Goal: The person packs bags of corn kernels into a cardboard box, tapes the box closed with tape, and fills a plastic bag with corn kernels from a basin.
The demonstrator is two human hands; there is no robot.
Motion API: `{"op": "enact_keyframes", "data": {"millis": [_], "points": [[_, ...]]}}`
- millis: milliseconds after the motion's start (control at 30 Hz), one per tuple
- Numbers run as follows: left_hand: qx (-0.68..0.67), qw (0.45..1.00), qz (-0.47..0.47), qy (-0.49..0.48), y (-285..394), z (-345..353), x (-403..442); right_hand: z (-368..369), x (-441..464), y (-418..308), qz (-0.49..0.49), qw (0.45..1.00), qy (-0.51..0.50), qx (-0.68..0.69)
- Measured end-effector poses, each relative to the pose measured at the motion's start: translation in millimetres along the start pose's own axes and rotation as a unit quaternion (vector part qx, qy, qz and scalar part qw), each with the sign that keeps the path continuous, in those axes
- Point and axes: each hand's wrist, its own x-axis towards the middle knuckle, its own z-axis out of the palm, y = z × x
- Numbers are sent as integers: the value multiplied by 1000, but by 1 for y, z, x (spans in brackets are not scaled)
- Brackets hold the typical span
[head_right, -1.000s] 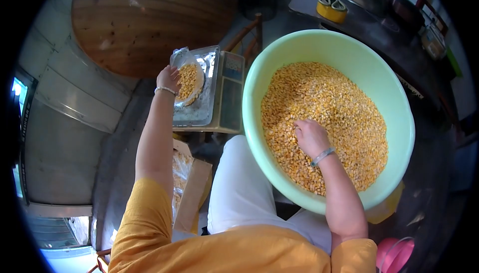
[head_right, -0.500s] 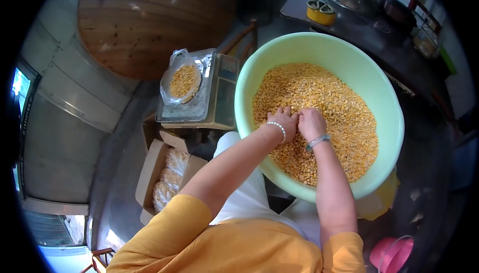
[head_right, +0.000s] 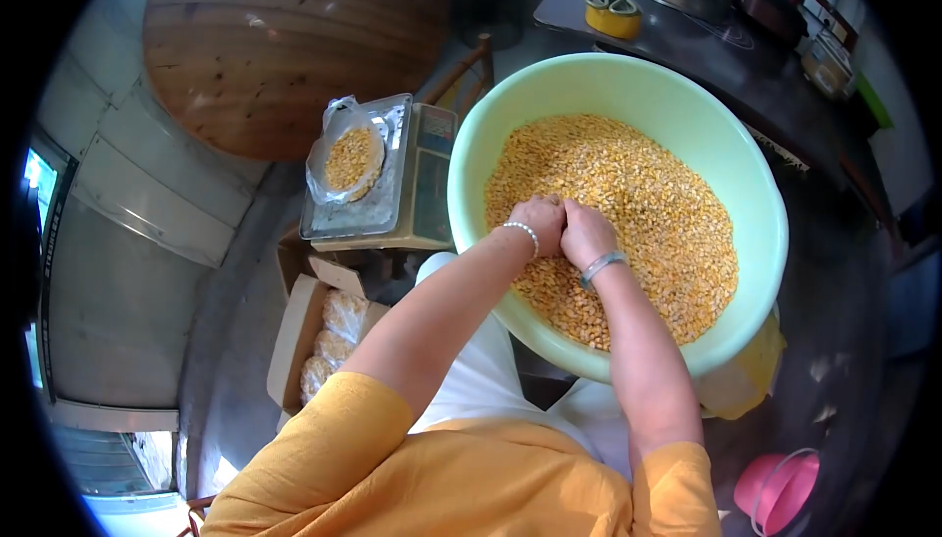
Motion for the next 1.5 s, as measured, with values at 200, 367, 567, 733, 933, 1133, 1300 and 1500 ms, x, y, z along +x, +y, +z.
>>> {"op": "enact_keyframes", "data": {"millis": [200, 367, 567, 733, 933, 1133, 1300, 1500], "points": [[-2, 1000, 6, 10, -3, 6, 5, 0, -1, -2, -5, 1000, 17, 1], [-11, 1000, 8, 21, -5, 9, 7, 2, 0, -1, -7, 1000, 18, -1], [-12, 1000, 6, 20, -5, 9, 7, 0, 0, -2, -6, 1000, 16, -3], [-15, 1000, 7, 23, -5, 9, 6, 2, 0, -1, -5, 1000, 22, -4], [-16, 1000, 7, 23, -5, 9, 6, 3, 0, 0, -5, 1000, 26, 6], [-16, 1000, 5, 25, -5, 10, 6, 2, 0, -1, -1, 1000, 17, 7], [-19, 1000, 8, 22, -4, 6, 3, -1, 0, -3, 6, 1000, 3, 3], [12, 998, 35, 47, -7, 6, 6, -2, 0, -5, 12, 1000, -4, 5]]}}
